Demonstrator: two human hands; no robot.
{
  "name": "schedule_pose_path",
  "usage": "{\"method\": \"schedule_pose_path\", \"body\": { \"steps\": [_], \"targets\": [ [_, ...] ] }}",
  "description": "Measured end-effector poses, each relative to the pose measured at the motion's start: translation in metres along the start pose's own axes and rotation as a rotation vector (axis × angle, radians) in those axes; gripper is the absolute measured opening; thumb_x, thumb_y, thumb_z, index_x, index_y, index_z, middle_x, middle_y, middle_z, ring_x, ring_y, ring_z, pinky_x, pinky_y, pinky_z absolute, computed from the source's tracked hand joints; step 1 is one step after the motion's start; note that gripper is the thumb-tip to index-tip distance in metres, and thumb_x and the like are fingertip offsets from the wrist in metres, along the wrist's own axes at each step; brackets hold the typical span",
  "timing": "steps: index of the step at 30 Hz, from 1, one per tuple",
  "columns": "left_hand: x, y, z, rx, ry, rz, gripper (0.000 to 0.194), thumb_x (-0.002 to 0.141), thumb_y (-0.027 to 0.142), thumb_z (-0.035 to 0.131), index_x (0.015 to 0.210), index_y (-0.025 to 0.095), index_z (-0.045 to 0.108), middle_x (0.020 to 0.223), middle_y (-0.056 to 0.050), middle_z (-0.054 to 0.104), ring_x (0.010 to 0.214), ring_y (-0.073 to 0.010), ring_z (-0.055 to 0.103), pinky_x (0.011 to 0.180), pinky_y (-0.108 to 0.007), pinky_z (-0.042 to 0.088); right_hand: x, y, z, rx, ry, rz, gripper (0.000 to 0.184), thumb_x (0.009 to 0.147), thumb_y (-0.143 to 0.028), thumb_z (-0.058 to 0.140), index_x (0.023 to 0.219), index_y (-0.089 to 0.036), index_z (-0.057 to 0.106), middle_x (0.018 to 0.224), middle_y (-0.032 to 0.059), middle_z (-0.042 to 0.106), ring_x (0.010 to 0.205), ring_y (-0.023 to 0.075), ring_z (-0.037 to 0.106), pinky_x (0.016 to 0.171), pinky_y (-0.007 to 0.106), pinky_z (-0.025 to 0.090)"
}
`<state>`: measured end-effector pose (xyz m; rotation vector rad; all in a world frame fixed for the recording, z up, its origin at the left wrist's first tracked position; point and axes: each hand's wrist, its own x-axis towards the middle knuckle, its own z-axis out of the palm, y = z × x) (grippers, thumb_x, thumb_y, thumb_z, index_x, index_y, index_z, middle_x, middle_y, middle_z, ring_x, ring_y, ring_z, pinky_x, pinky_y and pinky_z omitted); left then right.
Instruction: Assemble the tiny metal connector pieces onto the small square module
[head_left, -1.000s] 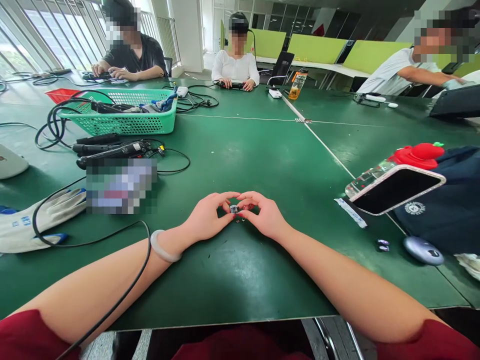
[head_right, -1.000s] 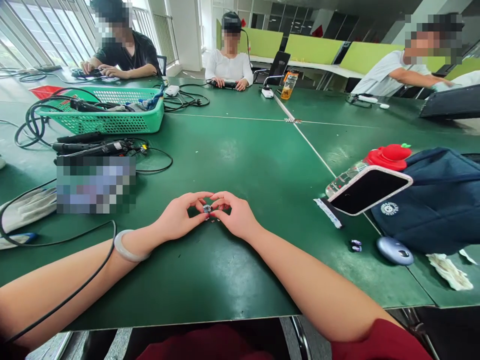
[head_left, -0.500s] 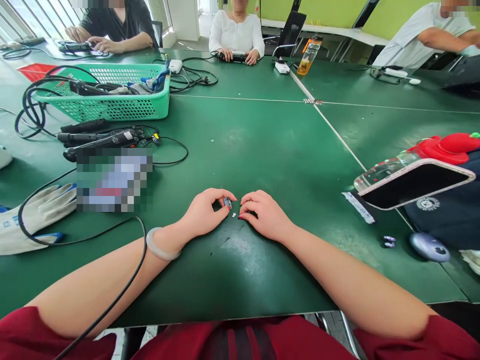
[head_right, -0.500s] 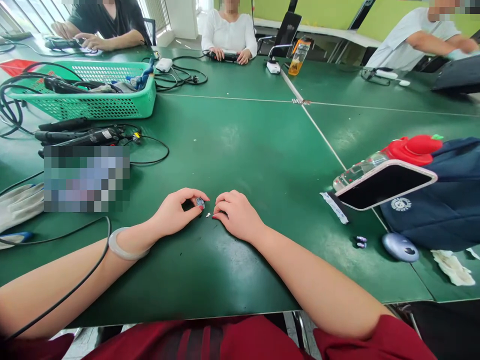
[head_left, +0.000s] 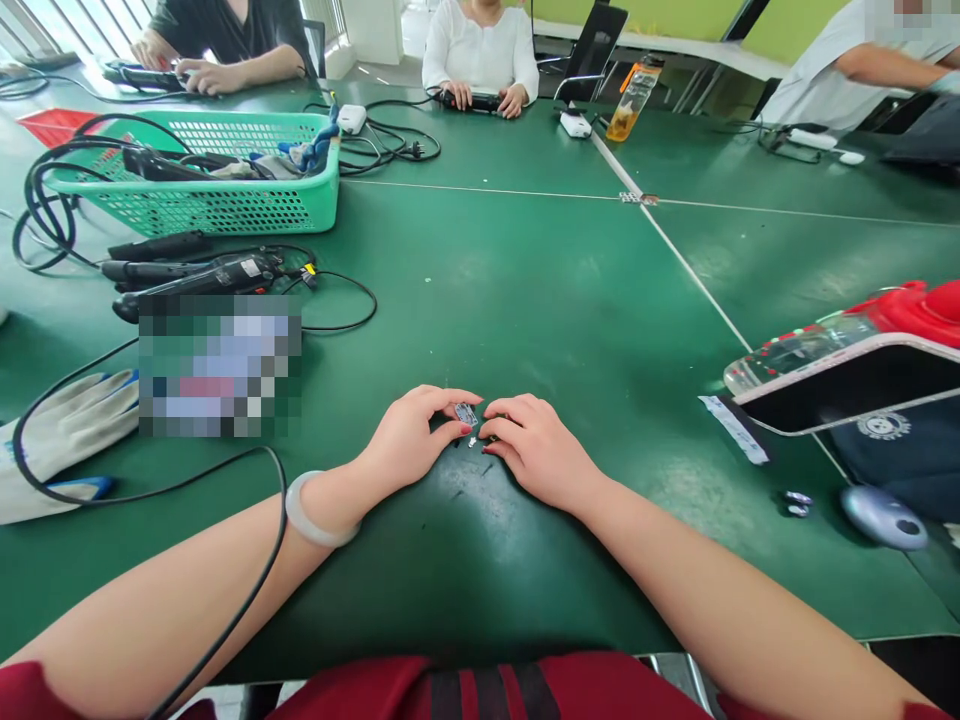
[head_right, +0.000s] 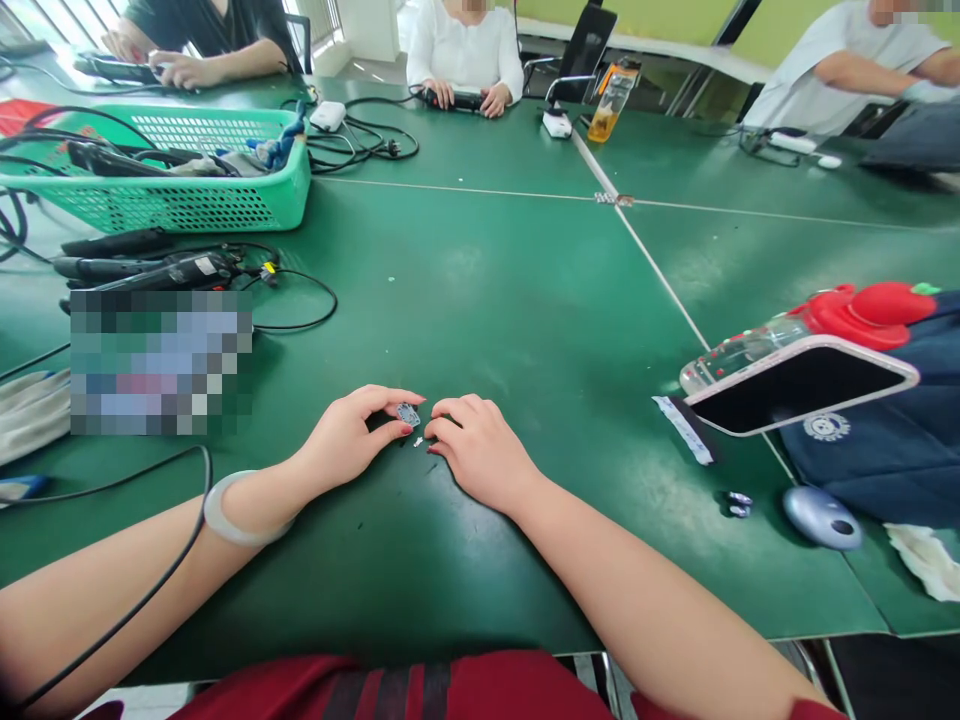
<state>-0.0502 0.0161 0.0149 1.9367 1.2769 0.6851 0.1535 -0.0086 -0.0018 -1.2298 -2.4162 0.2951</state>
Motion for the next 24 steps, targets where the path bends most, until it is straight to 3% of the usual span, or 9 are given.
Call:
{"method": "schedule_pose_path", "body": {
  "steps": [10, 20, 24],
  "targets": [
    [-0.0007, 0.0, 0.0005, -0.003, -0.004, -0.028, 0.027, 0.082, 0.018, 0.058, 0.105, 0.03, 0.068, 0.091, 0.0, 0.067, 0.089, -0.0169, 0.06, 0.086, -0.032, 0.049, -0.0005, 0.0002, -0.0003, -0.072, 0.067, -0.058, 0.012, 0.089, -0.025, 0.059, 0.08, -0.023, 0.067, 0.109, 0.0022, 0.063, 0.099, 0.0187, 0.051, 0.085, 0.035, 0.041],
    [-0.0003, -0.0009, 0.0017, 0.091, 0.035, -0.008, 0.019, 0.073, 0.021, 0.071, 0.091, 0.024, 0.067, 0.095, -0.002, 0.066, 0.095, -0.0195, 0.06, 0.087, -0.035, 0.05, 0.0013, 0.0026, 0.0045, -0.143, 0.07, -0.173, 0.015, 0.092, -0.023, 0.053, 0.081, -0.019, 0.061, 0.113, 0.0034, 0.062, 0.103, 0.0188, 0.048, 0.091, 0.036, 0.04],
    [-0.0018, -0.001, 0.0034, 0.128, 0.024, 0.038, 0.019, 0.069, 0.025, 0.076, 0.084, 0.021, 0.065, 0.096, -0.003, 0.066, 0.097, -0.0214, 0.059, 0.088, -0.036, 0.05, 0.0015, -0.001, 0.0015, -0.112, 0.158, -0.171, 0.016, 0.092, -0.018, 0.05, 0.079, -0.018, 0.059, 0.113, 0.0057, 0.062, 0.103, 0.0188, 0.049, 0.091, 0.037, 0.04]
  ]
}}
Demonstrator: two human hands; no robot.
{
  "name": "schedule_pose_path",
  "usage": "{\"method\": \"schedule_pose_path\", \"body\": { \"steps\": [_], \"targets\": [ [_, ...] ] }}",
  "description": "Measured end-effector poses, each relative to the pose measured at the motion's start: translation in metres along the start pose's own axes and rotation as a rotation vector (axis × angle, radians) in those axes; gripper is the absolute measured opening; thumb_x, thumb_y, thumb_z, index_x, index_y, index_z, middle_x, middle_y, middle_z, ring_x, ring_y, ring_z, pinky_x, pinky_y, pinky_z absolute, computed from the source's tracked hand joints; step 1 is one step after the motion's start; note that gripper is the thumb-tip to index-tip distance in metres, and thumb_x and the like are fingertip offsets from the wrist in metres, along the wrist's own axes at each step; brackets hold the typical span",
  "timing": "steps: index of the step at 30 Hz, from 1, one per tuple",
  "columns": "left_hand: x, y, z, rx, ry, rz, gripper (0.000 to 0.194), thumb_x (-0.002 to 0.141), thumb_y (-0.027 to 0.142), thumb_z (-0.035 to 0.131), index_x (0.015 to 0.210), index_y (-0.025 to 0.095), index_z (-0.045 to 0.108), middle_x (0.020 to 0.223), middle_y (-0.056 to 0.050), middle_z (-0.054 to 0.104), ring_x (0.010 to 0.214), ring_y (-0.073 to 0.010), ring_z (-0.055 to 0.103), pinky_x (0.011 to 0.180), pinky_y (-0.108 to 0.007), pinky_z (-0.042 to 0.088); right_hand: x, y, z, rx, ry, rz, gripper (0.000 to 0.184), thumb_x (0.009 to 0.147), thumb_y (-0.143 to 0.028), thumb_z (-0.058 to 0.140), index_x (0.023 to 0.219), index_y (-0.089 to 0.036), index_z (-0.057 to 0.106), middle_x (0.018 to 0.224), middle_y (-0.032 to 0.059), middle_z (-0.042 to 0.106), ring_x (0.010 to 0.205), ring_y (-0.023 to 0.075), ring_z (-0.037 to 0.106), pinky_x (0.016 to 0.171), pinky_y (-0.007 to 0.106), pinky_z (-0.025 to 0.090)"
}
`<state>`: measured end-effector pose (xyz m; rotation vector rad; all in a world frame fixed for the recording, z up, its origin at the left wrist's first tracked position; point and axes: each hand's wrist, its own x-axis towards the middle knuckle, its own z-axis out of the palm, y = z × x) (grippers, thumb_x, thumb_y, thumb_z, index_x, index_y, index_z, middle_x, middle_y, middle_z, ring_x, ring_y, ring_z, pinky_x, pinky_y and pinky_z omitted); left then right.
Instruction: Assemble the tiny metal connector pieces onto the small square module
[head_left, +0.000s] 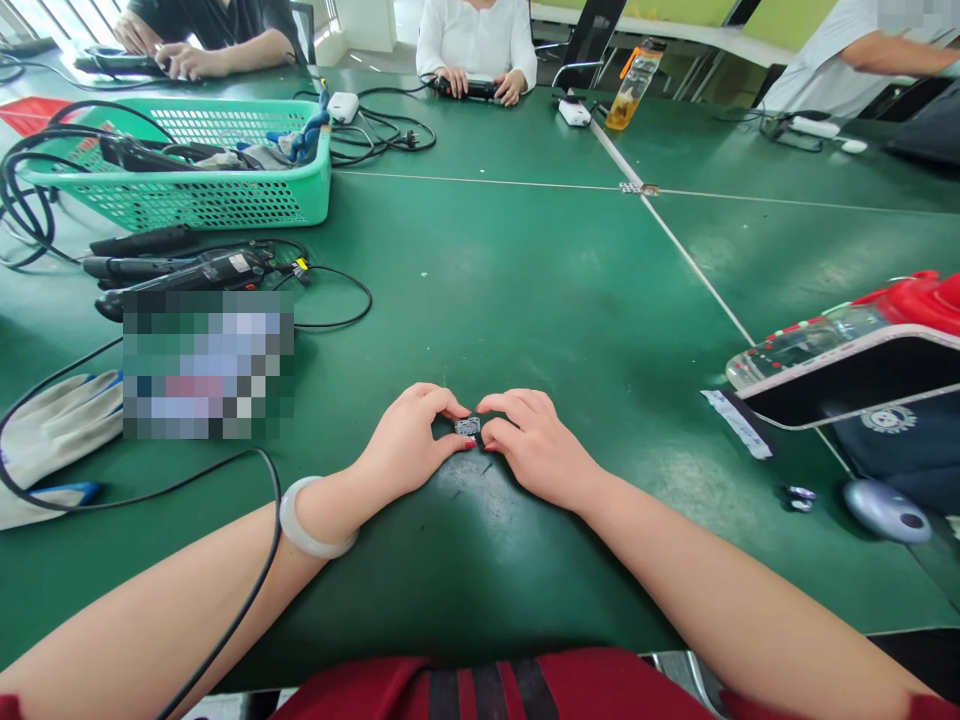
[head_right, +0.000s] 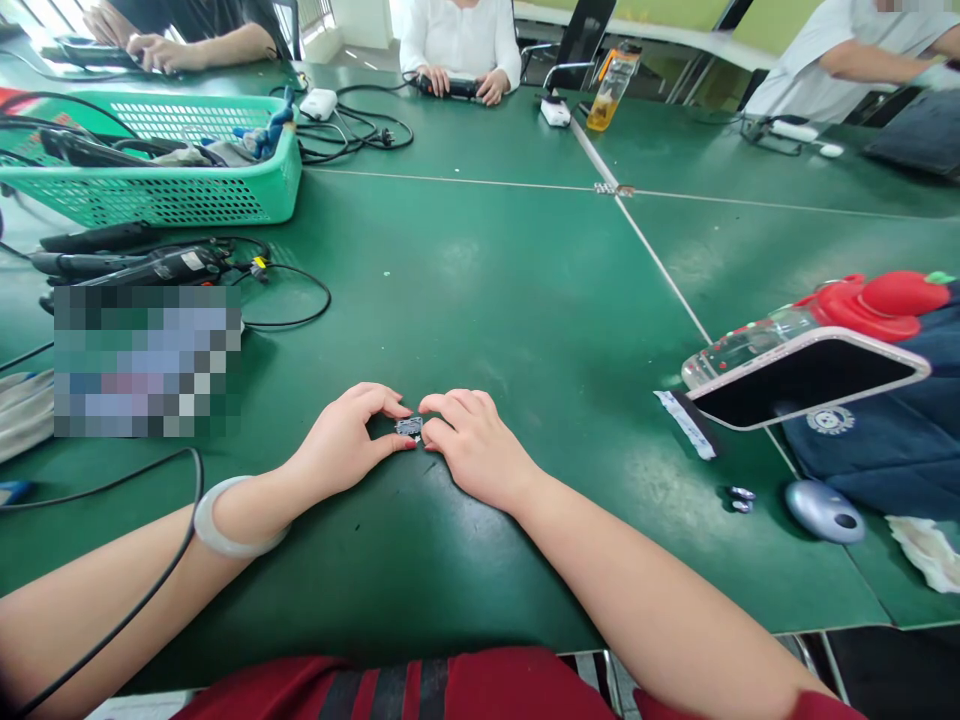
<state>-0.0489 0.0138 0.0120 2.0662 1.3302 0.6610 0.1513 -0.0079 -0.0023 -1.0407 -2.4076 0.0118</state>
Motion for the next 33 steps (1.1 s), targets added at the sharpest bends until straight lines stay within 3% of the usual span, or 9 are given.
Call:
{"method": "schedule_pose_path", "body": {
  "steps": [5, 11, 15, 24, 33],
  "targets": [
    [-0.003, 0.002, 0.0, -0.046, -0.045, 0.043, 0.027, 0.066, 0.032, 0.079, 0.085, 0.02, 0.064, 0.101, -0.006, 0.065, 0.099, -0.0223, 0.06, 0.089, -0.038, 0.05, 0.003, -0.005, -0.005, 0.014, 0.168, 0.027, 0.017, 0.092, -0.017, 0.05, 0.078, -0.019, 0.06, 0.109, 0.0061, 0.062, 0.102, 0.0181, 0.052, 0.091, 0.036, 0.041],
    [-0.004, 0.003, -0.001, -0.128, -0.072, 0.072, 0.028, 0.065, 0.033, 0.08, 0.084, 0.019, 0.064, 0.107, -0.008, 0.064, 0.102, -0.023, 0.06, 0.092, -0.04, 0.049, 0.005, -0.006, -0.006, 0.0, 0.189, -0.005, 0.017, 0.091, -0.019, 0.053, 0.077, -0.02, 0.062, 0.107, 0.0055, 0.062, 0.1, 0.0177, 0.053, 0.089, 0.036, 0.042],
    [-0.004, 0.002, 0.0, -0.131, -0.048, 0.062, 0.027, 0.066, 0.033, 0.079, 0.084, 0.02, 0.064, 0.104, -0.007, 0.065, 0.103, -0.0229, 0.06, 0.092, -0.039, 0.048, 0.004, -0.005, -0.007, 0.037, 0.214, 0.045, 0.014, 0.091, -0.022, 0.053, 0.083, -0.021, 0.065, 0.109, 0.0062, 0.062, 0.102, 0.0187, 0.053, 0.091, 0.038, 0.041],
    [-0.001, 0.002, 0.001, -0.088, 0.057, -0.149, 0.018, 0.07, 0.028, 0.072, 0.084, 0.023, 0.061, 0.099, -0.002, 0.066, 0.099, -0.0219, 0.06, 0.089, -0.038, 0.049, 0.0, -0.006, -0.003, 0.025, -0.01, 0.152, 0.015, 0.089, -0.031, 0.057, 0.092, -0.026, 0.071, 0.13, 0.007, 0.052, 0.119, 0.026, 0.042, 0.101, 0.046, 0.034],
    [0.0, 0.003, 0.001, -0.028, 0.056, -0.185, 0.019, 0.07, 0.027, 0.072, 0.084, 0.022, 0.06, 0.097, -0.003, 0.066, 0.093, -0.0207, 0.06, 0.083, -0.035, 0.049, 0.006, -0.009, 0.003, -0.039, -0.002, 0.18, 0.021, 0.089, -0.032, 0.059, 0.072, -0.026, 0.07, 0.136, 0.0025, 0.049, 0.122, 0.0273, 0.039, 0.101, 0.052, 0.029]
  ]
}}
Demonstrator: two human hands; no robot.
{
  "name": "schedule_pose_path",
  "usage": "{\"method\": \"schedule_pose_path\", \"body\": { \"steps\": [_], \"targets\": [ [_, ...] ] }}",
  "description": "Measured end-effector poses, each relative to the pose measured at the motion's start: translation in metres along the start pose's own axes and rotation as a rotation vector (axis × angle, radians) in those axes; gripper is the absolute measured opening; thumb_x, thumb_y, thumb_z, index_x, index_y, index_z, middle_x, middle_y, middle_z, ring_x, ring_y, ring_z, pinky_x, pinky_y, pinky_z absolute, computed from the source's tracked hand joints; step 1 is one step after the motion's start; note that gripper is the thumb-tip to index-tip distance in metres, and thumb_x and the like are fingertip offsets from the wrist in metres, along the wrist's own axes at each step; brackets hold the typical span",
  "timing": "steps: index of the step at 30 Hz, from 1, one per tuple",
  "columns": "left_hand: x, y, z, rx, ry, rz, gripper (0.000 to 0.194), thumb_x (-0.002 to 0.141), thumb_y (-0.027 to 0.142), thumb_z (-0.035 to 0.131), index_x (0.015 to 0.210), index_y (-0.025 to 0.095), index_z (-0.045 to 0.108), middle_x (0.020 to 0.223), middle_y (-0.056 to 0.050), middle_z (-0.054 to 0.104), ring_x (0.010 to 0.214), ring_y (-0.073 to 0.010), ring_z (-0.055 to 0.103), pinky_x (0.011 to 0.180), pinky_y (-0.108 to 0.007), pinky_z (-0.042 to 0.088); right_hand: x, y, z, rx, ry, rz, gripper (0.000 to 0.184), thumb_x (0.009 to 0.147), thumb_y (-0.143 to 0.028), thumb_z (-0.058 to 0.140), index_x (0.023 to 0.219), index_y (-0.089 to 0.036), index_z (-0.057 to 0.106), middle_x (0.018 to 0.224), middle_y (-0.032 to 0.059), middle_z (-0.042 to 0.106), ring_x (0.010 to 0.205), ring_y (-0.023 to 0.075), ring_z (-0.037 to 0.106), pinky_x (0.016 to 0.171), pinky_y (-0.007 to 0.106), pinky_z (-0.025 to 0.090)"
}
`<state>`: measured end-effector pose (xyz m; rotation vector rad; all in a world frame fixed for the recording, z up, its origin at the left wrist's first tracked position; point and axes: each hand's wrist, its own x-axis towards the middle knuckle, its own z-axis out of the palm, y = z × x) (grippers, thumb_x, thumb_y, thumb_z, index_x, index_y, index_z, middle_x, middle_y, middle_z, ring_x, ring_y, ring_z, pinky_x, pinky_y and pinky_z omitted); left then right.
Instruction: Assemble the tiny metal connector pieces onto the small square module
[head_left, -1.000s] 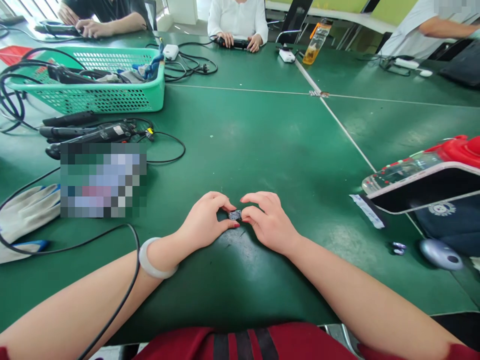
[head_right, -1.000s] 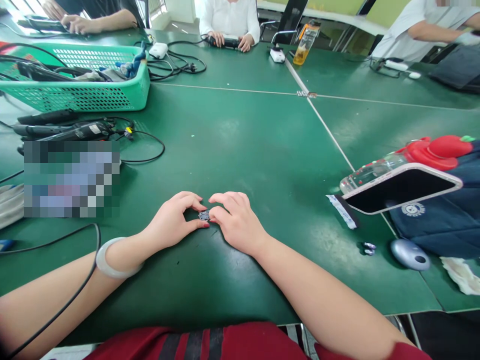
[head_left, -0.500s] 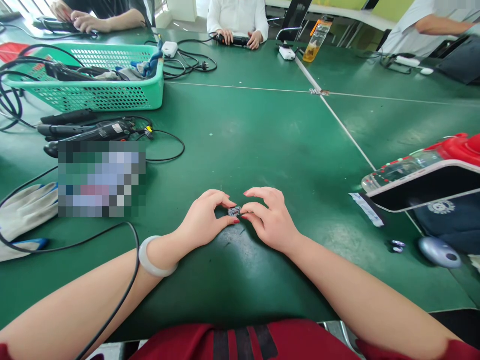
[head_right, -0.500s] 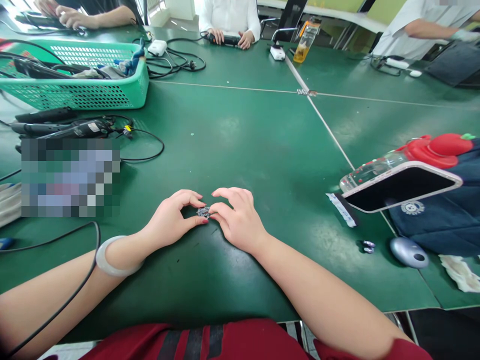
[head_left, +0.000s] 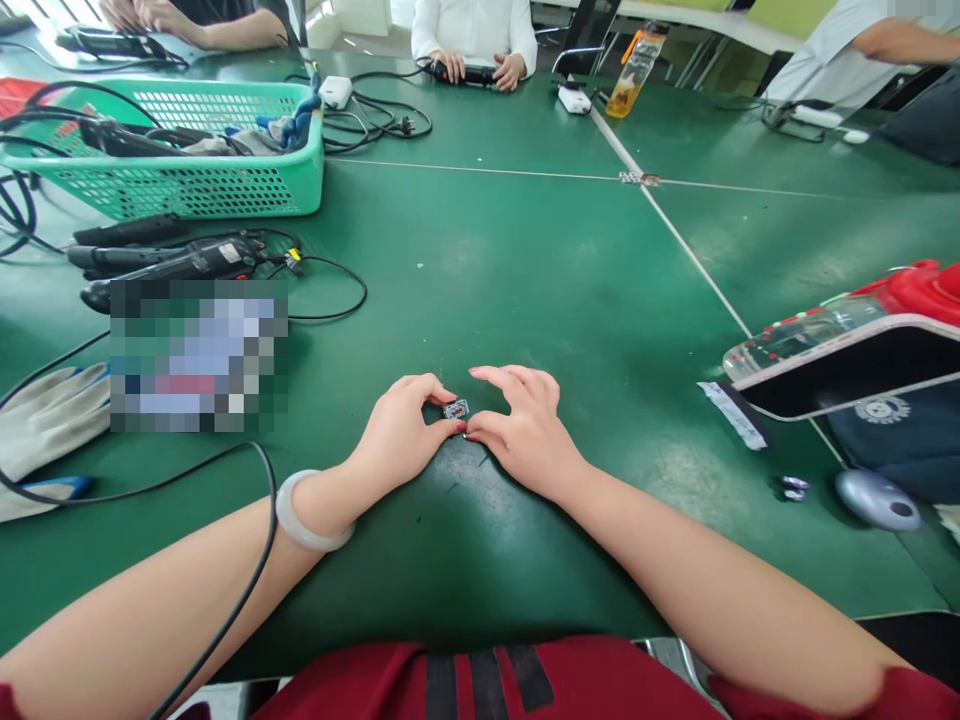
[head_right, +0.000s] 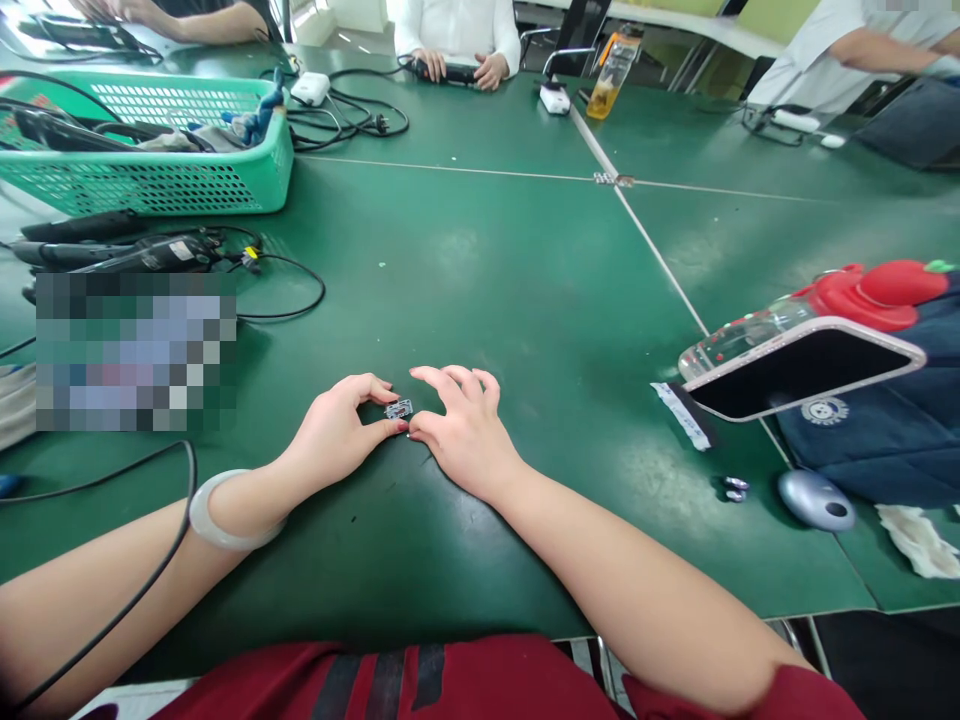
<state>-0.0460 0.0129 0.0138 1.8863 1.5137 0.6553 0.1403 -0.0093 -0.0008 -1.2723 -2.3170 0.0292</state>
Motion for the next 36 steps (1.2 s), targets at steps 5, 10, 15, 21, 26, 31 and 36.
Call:
{"method": "schedule_pose_path", "body": {
  "steps": [5, 10, 15, 21, 26, 31, 36],
  "targets": [
    [0.0, 0.0, 0.0, 0.018, -0.005, 0.006, 0.018, 0.071, 0.027, 0.071, 0.085, 0.022, 0.06, 0.098, -0.003, 0.067, 0.093, -0.021, 0.06, 0.083, -0.036, 0.049, 0.0, 0.0, 0.005, -0.095, 0.034, -0.069, 0.019, 0.091, -0.027, 0.055, 0.075, -0.023, 0.065, 0.134, 0.0031, 0.051, 0.122, 0.025, 0.04, 0.106, 0.053, 0.024],
    [0.0, 0.0, 0.0, 0.028, -0.003, 0.029, 0.018, 0.071, 0.029, 0.071, 0.085, 0.022, 0.06, 0.097, -0.003, 0.067, 0.094, -0.0219, 0.06, 0.083, -0.036, 0.049, -0.001, 0.001, 0.007, -0.142, 0.004, -0.093, 0.018, 0.092, -0.025, 0.051, 0.079, -0.021, 0.063, 0.136, 0.0044, 0.05, 0.123, 0.0248, 0.039, 0.107, 0.052, 0.026],
    [-0.001, 0.0, 0.0, 0.019, 0.0, 0.037, 0.017, 0.073, 0.03, 0.069, 0.085, 0.022, 0.059, 0.095, -0.002, 0.067, 0.091, -0.0207, 0.06, 0.082, -0.035, 0.05, 0.0, 0.001, 0.008, -0.151, -0.007, -0.099, 0.019, 0.093, -0.025, 0.049, 0.081, -0.021, 0.063, 0.136, 0.0048, 0.051, 0.124, 0.0245, 0.039, 0.107, 0.051, 0.026],
    [-0.001, -0.002, 0.0, 0.022, 0.005, 0.062, 0.016, 0.074, 0.03, 0.068, 0.086, 0.022, 0.059, 0.095, -0.002, 0.068, 0.091, -0.0211, 0.06, 0.081, -0.035, 0.05, 0.0, 0.002, 0.006, -0.123, -0.034, -0.076, 0.02, 0.093, -0.02, 0.047, 0.079, -0.021, 0.062, 0.138, 0.004, 0.049, 0.124, 0.0245, 0.039, 0.107, 0.051, 0.026],
    [-0.001, -0.002, 0.0, 0.018, 0.001, 0.079, 0.015, 0.075, 0.028, 0.066, 0.086, 0.022, 0.059, 0.094, -0.002, 0.068, 0.091, -0.021, 0.06, 0.081, -0.035, 0.049, 0.0, 0.001, -0.002, -0.11, -0.083, -0.102, 0.012, 0.089, -0.029, 0.057, 0.082, -0.021, 0.063, 0.139, 0.0052, 0.047, 0.126, 0.0264, 0.038, 0.109, 0.053, 0.023],
    [-0.001, -0.002, 0.0, 0.015, -0.001, 0.082, 0.013, 0.075, 0.028, 0.066, 0.085, 0.022, 0.059, 0.094, -0.002, 0.068, 0.093, -0.0218, 0.06, 0.081, -0.036, 0.049, 0.001, 0.0, -0.001, -0.127, -0.066, -0.103, 0.012, 0.088, -0.029, 0.059, 0.079, -0.022, 0.064, 0.139, 0.0046, 0.048, 0.126, 0.0265, 0.039, 0.109, 0.053, 0.024],
    [-0.001, -0.003, 0.0, 0.026, 0.001, 0.088, 0.014, 0.074, 0.028, 0.066, 0.085, 0.023, 0.06, 0.093, -0.002, 0.067, 0.092, -0.022, 0.06, 0.081, -0.036, 0.049, 0.001, 0.0, 0.003, -0.159, -0.055, -0.117, 0.014, 0.09, -0.028, 0.056, 0.08, -0.021, 0.064, 0.138, 0.0049, 0.05, 0.125, 0.026, 0.04, 0.108, 0.053, 0.025]
  ]
}}
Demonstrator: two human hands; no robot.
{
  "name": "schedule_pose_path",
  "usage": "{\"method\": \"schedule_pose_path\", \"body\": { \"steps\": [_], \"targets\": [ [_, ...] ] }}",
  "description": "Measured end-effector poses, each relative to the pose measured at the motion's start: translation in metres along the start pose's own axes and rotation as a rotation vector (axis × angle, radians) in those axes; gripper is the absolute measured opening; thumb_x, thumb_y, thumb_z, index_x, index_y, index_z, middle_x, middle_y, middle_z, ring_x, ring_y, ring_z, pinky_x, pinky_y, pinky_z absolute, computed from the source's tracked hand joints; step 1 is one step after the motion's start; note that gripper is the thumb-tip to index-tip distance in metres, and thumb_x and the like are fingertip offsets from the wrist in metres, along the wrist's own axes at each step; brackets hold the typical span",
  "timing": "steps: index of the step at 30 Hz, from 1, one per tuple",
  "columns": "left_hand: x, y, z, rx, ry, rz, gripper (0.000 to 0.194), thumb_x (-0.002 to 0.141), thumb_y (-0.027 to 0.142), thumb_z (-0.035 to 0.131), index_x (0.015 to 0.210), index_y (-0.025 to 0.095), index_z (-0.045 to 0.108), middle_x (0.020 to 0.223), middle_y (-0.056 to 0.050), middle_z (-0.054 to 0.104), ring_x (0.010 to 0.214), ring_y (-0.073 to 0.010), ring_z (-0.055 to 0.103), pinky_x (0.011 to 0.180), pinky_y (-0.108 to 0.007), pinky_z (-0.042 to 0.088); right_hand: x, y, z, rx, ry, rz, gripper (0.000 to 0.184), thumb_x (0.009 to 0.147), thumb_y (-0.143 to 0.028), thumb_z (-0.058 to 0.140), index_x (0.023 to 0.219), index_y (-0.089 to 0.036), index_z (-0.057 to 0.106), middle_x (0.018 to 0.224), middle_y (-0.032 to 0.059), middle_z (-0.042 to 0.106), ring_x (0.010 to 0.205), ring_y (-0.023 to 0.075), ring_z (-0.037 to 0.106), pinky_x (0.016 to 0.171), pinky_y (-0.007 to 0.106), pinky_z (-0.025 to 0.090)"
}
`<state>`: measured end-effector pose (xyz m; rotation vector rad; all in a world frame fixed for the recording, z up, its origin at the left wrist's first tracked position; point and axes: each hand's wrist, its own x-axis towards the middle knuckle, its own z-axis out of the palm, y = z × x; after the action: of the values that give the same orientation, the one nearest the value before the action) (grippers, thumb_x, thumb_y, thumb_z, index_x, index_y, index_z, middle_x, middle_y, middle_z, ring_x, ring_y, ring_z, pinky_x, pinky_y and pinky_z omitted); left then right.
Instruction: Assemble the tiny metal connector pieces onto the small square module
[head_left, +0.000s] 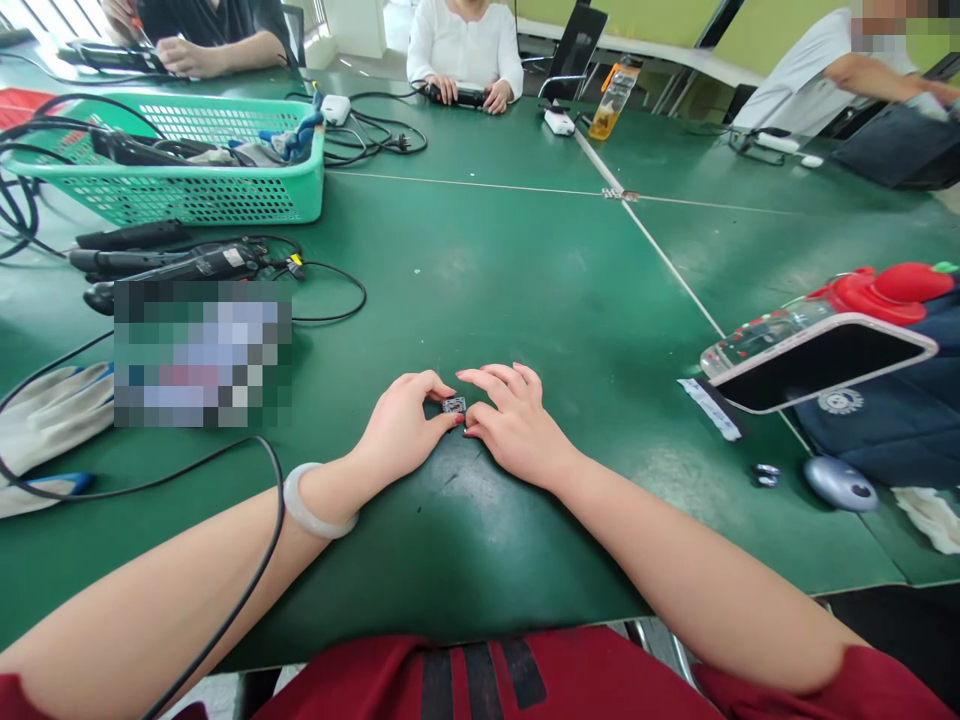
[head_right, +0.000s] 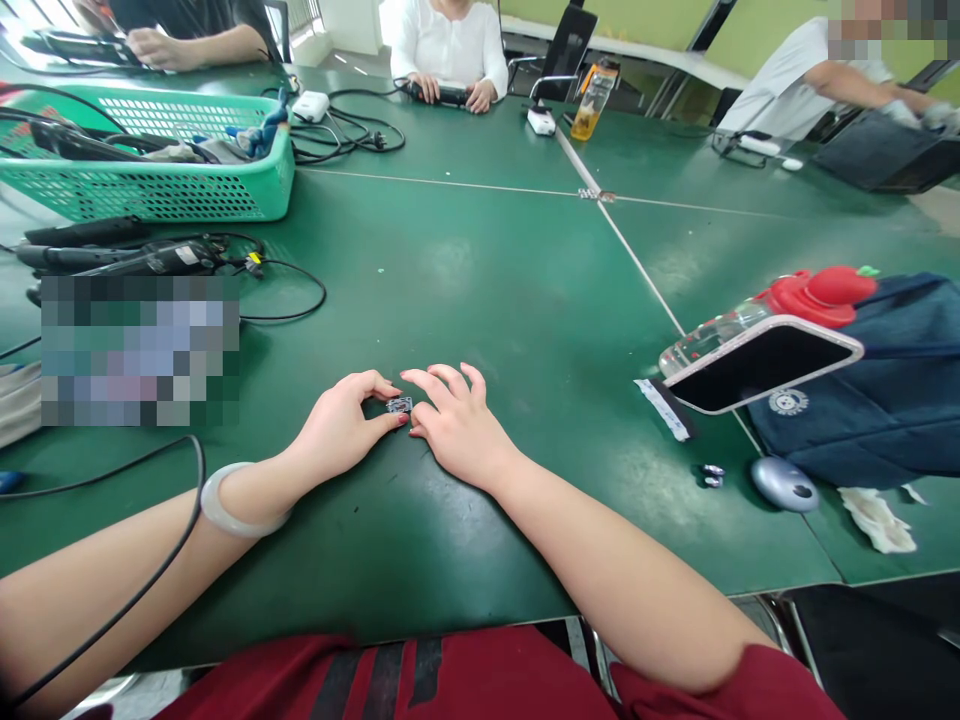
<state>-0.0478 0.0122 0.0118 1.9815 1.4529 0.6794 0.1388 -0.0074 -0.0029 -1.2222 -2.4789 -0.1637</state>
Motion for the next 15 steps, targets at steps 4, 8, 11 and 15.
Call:
{"method": "schedule_pose_path", "body": {
  "steps": [4, 8, 11, 15],
  "targets": [
    [0.0001, -0.0001, 0.0002, 0.006, 0.003, 0.001, 0.013, 0.075, 0.027, 0.066, 0.086, 0.023, 0.06, 0.092, -0.002, 0.067, 0.092, -0.0217, 0.06, 0.081, -0.035, 0.049, 0.0, 0.0005, 0.0012, -0.007, 0.011, -0.011, 0.017, 0.093, -0.027, 0.051, 0.082, -0.021, 0.063, 0.137, 0.0051, 0.051, 0.125, 0.0251, 0.041, 0.108, 0.053, 0.025],
    [0.0002, 0.0001, 0.0001, -0.006, 0.001, 0.003, 0.016, 0.074, 0.03, 0.067, 0.085, 0.022, 0.06, 0.091, -0.002, 0.067, 0.092, -0.0217, 0.06, 0.081, -0.035, 0.049, -0.0003, 0.0005, 0.0029, 0.005, 0.008, -0.012, 0.017, 0.092, -0.026, 0.051, 0.081, -0.02, 0.063, 0.137, 0.0053, 0.051, 0.125, 0.0252, 0.04, 0.108, 0.053, 0.025],
    [0.0003, 0.0012, -0.0006, -0.018, -0.001, -0.001, 0.019, 0.073, 0.034, 0.069, 0.084, 0.023, 0.06, 0.091, -0.001, 0.067, 0.091, -0.0216, 0.06, 0.081, -0.036, 0.048, 0.0, 0.0004, 0.0027, 0.031, 0.036, -0.006, 0.016, 0.092, -0.023, 0.05, 0.082, -0.02, 0.063, 0.135, 0.006, 0.052, 0.123, 0.0244, 0.041, 0.107, 0.052, 0.026],
    [0.0001, 0.0029, -0.0016, -0.034, -0.004, 0.0, 0.022, 0.071, 0.038, 0.071, 0.082, 0.022, 0.06, 0.093, -0.001, 0.068, 0.09, -0.0214, 0.061, 0.08, -0.035, 0.048, 0.0007, 0.001, -0.0009, 0.081, 0.131, 0.068, 0.022, 0.093, -0.021, 0.046, 0.078, -0.02, 0.061, 0.129, 0.0059, 0.055, 0.119, 0.0232, 0.043, 0.104, 0.046, 0.03]
  ]
}}
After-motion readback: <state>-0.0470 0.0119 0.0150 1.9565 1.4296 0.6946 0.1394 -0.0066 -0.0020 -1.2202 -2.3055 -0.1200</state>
